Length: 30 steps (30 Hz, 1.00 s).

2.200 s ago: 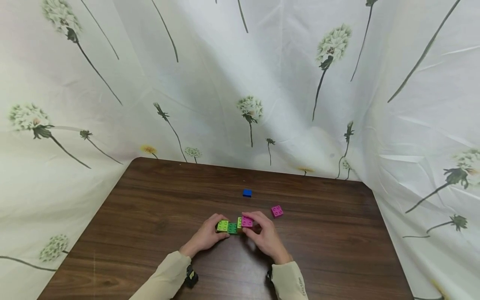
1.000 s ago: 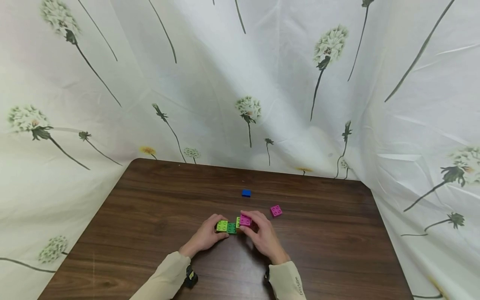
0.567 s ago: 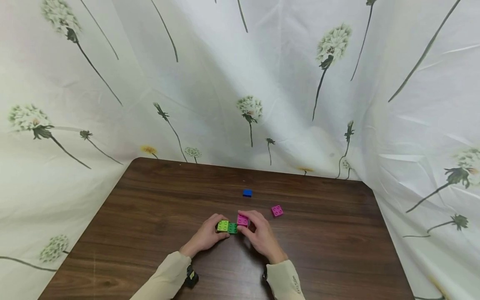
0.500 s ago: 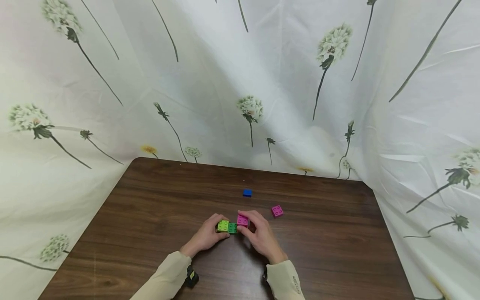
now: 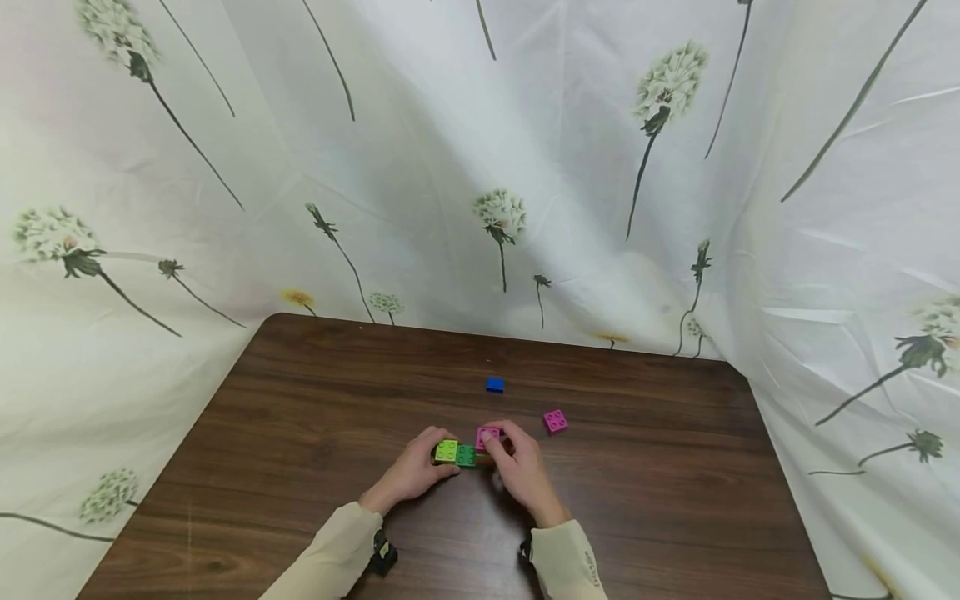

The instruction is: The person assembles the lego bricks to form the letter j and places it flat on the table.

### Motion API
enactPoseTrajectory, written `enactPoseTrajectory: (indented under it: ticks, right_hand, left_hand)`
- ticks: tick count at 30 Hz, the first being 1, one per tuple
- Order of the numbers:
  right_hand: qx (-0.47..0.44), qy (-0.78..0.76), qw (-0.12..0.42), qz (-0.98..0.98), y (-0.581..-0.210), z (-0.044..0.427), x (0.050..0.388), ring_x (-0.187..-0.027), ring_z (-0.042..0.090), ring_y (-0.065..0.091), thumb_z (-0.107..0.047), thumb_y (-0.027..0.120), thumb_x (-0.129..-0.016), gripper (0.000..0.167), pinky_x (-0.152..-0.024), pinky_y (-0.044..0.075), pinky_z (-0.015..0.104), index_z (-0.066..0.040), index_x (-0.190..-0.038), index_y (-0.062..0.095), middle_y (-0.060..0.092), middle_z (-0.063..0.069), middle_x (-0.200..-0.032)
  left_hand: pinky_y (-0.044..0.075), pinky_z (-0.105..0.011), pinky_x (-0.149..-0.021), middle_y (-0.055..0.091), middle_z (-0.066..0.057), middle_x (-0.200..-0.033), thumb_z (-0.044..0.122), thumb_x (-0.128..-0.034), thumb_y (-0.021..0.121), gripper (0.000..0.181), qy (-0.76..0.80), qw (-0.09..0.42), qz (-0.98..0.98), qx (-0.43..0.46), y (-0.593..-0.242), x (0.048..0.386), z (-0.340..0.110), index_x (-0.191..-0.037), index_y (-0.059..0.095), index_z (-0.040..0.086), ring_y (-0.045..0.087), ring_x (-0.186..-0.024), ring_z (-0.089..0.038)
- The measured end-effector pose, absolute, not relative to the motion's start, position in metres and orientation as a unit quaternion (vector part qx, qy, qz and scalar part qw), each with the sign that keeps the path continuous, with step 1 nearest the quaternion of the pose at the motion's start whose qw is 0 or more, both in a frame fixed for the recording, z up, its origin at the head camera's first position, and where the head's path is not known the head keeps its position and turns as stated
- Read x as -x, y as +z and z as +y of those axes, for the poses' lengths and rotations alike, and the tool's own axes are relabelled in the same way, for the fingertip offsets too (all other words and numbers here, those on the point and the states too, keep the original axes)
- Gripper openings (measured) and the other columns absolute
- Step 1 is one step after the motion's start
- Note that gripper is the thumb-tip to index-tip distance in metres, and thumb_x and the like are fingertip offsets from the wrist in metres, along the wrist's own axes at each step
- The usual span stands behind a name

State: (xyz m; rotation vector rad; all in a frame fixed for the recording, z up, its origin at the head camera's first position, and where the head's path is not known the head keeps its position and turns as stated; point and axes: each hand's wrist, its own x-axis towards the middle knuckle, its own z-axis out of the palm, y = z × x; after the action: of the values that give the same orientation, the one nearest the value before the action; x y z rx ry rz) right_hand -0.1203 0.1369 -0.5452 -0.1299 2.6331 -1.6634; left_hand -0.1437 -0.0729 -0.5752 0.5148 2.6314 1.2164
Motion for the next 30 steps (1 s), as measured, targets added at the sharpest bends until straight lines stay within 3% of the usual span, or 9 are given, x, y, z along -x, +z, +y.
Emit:
enactPoseTrajectory:
  ticks: [6, 11, 17, 30]
  right_hand:
    - [0.001, -0.546, 0.083, 0.834, -0.548, 0.138, 0.123, -0.077, 0.021, 0.058, -0.046, 0.048, -0.099, 0.034, -0.070, 0.044, 0.031, -0.017, -0.107, 0.065, 0.064, 0.007, -0.092]
    - [-0.015, -0.566, 0.119, 0.816, -0.549, 0.138, 0.123, -0.073, 0.022, 0.061, -0.047, 0.047, -0.099, 0.037, -0.065, 0.049, 0.031, -0.014, -0.109, 0.062, 0.064, 0.014, -0.093]
    - [-0.016, -0.589, 0.121, 0.799, -0.551, 0.135, 0.120, -0.075, 0.027, 0.065, -0.043, 0.045, -0.101, 0.040, -0.067, 0.054, 0.040, -0.010, -0.118, 0.059, 0.064, 0.017, -0.108]
    - [-0.017, -0.600, 0.118, 0.791, -0.555, 0.134, 0.120, -0.074, 0.025, 0.064, -0.047, 0.044, -0.100, 0.045, -0.067, 0.054, 0.037, -0.008, -0.116, 0.058, 0.064, 0.018, -0.103]
  left_hand:
    - [0.045, -0.032, -0.078, 0.055, -0.003, -0.101, 0.015, -0.0828, 0.076, 0.027, 0.412, 0.100, 0.889, -0.174, -0.575, 0.145, -0.072, -0.106, 0.061, 0.013, 0.053, -0.089, -0.014]
    - [0.045, -0.032, -0.078, 0.056, -0.003, -0.101, 0.015, -0.0828, 0.076, 0.028, 0.410, 0.102, 0.890, -0.172, -0.574, 0.144, -0.072, -0.106, 0.062, 0.013, 0.053, -0.090, -0.015]
    - [0.045, -0.033, -0.078, 0.056, -0.003, -0.101, 0.015, -0.0828, 0.076, 0.028, 0.409, 0.100, 0.891, -0.173, -0.574, 0.143, -0.072, -0.106, 0.061, 0.013, 0.053, -0.090, -0.015]
    - [0.045, -0.033, -0.078, 0.056, -0.002, -0.101, 0.015, -0.0827, 0.076, 0.027, 0.409, 0.096, 0.891, -0.173, -0.575, 0.142, -0.072, -0.106, 0.062, 0.014, 0.053, -0.090, -0.015]
